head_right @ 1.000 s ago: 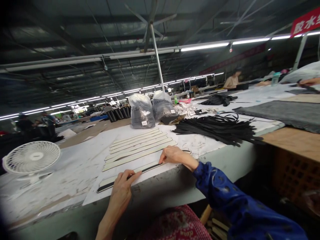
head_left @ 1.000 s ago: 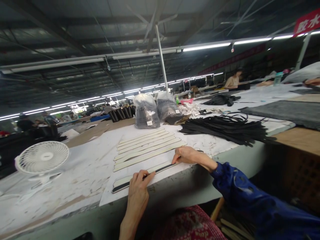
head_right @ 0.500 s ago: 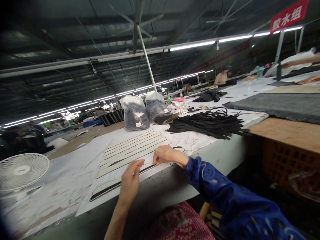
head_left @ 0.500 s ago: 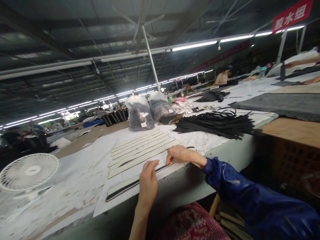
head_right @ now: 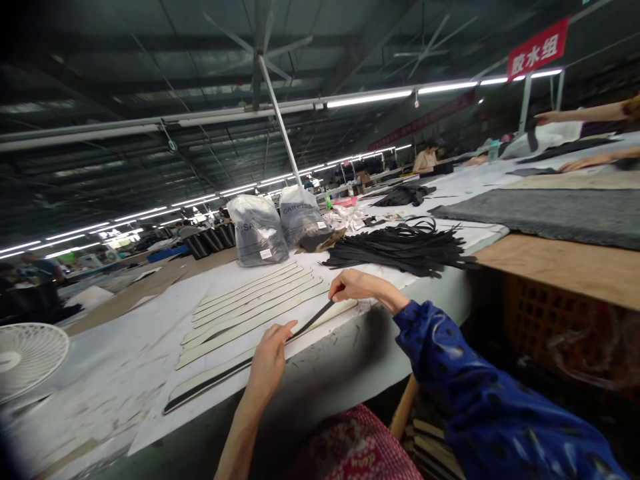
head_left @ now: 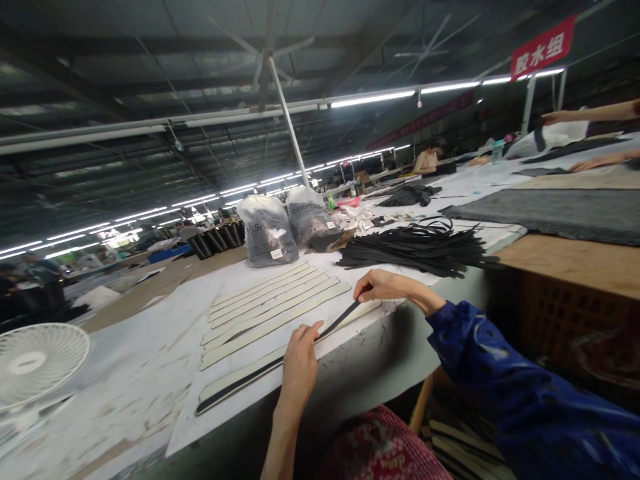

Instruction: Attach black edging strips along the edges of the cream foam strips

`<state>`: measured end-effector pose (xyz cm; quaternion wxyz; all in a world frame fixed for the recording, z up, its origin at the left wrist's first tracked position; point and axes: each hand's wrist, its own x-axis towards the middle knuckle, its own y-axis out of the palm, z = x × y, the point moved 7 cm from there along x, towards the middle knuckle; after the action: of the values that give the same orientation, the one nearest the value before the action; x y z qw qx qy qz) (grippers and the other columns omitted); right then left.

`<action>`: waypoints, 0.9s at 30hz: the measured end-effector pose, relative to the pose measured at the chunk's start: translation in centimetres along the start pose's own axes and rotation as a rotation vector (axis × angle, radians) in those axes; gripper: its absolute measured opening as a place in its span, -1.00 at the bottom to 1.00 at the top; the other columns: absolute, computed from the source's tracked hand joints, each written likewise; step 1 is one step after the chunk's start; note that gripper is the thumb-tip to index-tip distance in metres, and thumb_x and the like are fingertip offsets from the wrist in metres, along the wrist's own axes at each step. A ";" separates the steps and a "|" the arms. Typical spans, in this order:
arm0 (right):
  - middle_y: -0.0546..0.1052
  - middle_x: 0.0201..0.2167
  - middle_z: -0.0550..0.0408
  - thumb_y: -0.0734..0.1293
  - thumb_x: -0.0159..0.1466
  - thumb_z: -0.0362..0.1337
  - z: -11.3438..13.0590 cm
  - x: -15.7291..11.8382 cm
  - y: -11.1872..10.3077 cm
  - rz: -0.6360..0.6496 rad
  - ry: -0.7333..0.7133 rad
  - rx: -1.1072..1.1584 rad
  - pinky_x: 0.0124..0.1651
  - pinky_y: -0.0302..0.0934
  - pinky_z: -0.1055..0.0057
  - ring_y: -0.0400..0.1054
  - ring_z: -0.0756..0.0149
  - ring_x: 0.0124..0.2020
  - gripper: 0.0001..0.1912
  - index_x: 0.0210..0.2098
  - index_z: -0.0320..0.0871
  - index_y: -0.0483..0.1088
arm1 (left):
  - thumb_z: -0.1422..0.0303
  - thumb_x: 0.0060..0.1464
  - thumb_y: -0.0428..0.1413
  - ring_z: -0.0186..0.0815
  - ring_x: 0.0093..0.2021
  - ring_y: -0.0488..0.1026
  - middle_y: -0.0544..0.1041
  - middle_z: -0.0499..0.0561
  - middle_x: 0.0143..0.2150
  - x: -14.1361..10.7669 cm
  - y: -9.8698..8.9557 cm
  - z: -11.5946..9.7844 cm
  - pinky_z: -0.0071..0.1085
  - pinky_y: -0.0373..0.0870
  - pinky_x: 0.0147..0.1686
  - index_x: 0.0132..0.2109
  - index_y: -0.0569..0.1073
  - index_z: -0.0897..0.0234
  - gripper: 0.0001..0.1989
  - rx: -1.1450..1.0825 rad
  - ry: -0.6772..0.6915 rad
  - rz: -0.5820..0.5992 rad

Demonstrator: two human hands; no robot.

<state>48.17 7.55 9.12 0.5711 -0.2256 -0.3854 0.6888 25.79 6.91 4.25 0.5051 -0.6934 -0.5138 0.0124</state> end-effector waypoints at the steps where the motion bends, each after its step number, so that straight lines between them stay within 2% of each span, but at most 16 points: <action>1: 0.54 -0.47 0.11 0.29 0.05 -0.31 -0.8 -0.4 -0.3 -0.006 0.038 0.022 -0.41 0.12 0.52 0.31 0.39 -0.46 -0.71 -0.27 -0.23 0.56 | 0.56 0.13 -0.22 -0.24 -0.13 0.34 0.45 0.06 -0.22 0.0 0.2 0.1 -0.25 0.32 -0.07 0.08 0.42 0.22 -0.53 0.014 0.010 0.016; 5: 0.47 -0.59 0.16 0.27 0.01 -0.34 -3.0 -1.3 -0.2 -0.001 0.172 0.084 -0.53 0.06 0.53 0.24 0.44 -0.57 -0.68 -0.26 -0.22 0.55 | 0.53 0.16 -0.20 -0.24 -0.16 0.31 0.42 0.06 -0.22 0.1 0.9 0.4 -0.26 0.33 -0.09 0.11 0.42 0.15 -0.52 0.107 0.059 0.082; 9: 0.49 -0.56 0.11 0.30 -0.01 -0.32 -3.7 -1.2 -0.6 -0.080 0.257 -0.007 -0.49 0.11 0.53 0.29 0.41 -0.54 -0.72 -0.31 -0.24 0.55 | 0.54 0.17 -0.21 -0.24 -0.17 0.29 0.38 0.06 -0.21 0.0 1.1 0.1 -0.27 0.33 -0.11 0.08 0.45 0.06 -0.50 0.202 0.069 0.116; 13: 0.53 -0.50 0.07 0.33 -0.03 -0.31 -3.8 -1.3 -0.9 -0.112 0.283 -0.092 -0.50 0.10 0.54 0.32 0.38 -0.48 -0.76 -0.37 -0.25 0.55 | 0.55 0.17 -0.22 -0.23 -0.17 0.27 0.37 0.07 -0.19 -0.1 1.2 0.0 -0.28 0.33 -0.14 0.07 0.45 0.05 -0.49 0.242 0.067 0.129; 19: 0.56 -0.46 0.07 0.30 -0.03 -0.37 -3.9 -1.8 -0.7 -0.106 0.313 -0.106 -0.48 0.13 0.56 0.35 0.37 -0.45 -0.72 -0.33 -0.23 0.56 | 0.57 0.12 -0.17 -0.25 -0.22 0.29 0.38 0.05 -0.21 0.1 1.4 0.5 -0.31 0.34 -0.19 0.04 0.48 0.03 -0.49 0.283 0.105 0.097; 27: 0.56 -0.45 0.06 0.32 -0.05 -0.36 -3.8 -1.8 -0.6 -0.106 0.320 -0.124 -0.48 0.14 0.55 0.37 0.35 -0.44 -0.71 -0.33 -0.22 0.56 | 0.57 0.14 -0.20 -0.24 -0.22 0.28 0.38 0.06 -0.21 0.0 1.4 0.3 -0.30 0.33 -0.19 0.03 0.49 0.06 -0.50 0.307 0.081 0.090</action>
<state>51.80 6.88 7.09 0.6457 -0.3466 -0.3426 0.5879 26.61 7.18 3.15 0.6244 -0.6304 -0.4532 0.0854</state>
